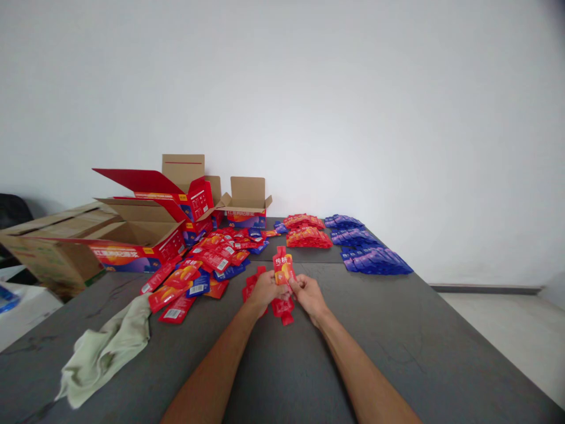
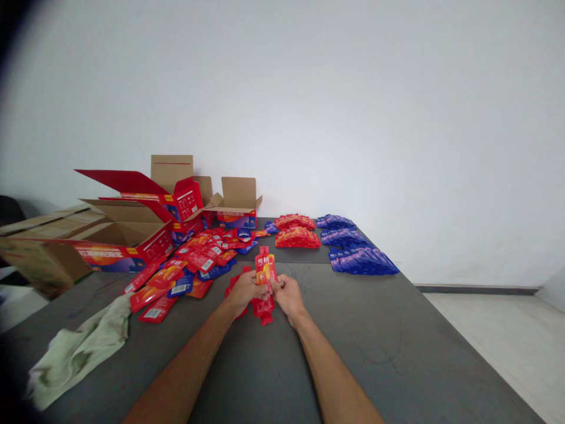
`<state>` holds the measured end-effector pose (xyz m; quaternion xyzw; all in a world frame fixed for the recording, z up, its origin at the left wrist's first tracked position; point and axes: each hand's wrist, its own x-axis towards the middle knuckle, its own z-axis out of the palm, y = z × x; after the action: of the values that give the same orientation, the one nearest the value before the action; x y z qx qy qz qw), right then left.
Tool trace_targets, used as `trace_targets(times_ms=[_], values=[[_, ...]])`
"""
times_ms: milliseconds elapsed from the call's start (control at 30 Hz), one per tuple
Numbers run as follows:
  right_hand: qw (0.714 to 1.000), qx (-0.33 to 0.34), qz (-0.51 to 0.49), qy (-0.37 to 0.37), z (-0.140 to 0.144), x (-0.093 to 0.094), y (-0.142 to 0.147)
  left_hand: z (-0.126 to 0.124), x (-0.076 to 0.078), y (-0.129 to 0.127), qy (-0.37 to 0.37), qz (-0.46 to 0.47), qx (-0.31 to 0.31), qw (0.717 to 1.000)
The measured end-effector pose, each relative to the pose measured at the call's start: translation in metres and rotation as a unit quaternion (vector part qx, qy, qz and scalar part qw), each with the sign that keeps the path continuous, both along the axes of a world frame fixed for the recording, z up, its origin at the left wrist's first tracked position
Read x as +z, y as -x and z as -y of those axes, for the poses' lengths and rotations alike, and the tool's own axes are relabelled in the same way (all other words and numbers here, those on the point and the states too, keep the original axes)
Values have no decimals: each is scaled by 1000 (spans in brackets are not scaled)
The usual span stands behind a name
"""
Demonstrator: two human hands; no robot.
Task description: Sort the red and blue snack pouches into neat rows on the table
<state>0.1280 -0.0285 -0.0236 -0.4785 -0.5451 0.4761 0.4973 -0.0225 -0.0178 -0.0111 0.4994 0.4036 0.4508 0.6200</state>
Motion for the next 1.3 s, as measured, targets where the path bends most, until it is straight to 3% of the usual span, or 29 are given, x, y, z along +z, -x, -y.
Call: trace_targets(times_ms=[167, 400, 533, 733, 833, 1000, 1167, 1300], values=[[999, -28, -1, -19, -3, -2, 1, 0, 1, -3, 8, 3, 13, 1000], [1000, -12, 25, 1, 2, 2, -2, -16, -16, 5, -58, -42, 144, 987], [1000, 4, 25, 3, 8, 9, -1, -19, -22, 8, -46, -55, 145, 987], [999, -11, 3, -31, 5, 8, -1, -11, -11, 1, -27, -16, 82, 996], [999, 5, 37, -27, 3, 3, 0, -11, -10, 1, -58, -2, 121, 991], [998, 16, 48, -35, 3, 2, 8, -17, -20, 1, -95, -33, 197, 975], [999, 24, 27, -21, 5, 4, 9, -19, -24, -1, -71, -38, 229, 970], [995, 90, 18, 28, 9, 4, 3, -17, -20, 4, -69, -79, 250, 963]])
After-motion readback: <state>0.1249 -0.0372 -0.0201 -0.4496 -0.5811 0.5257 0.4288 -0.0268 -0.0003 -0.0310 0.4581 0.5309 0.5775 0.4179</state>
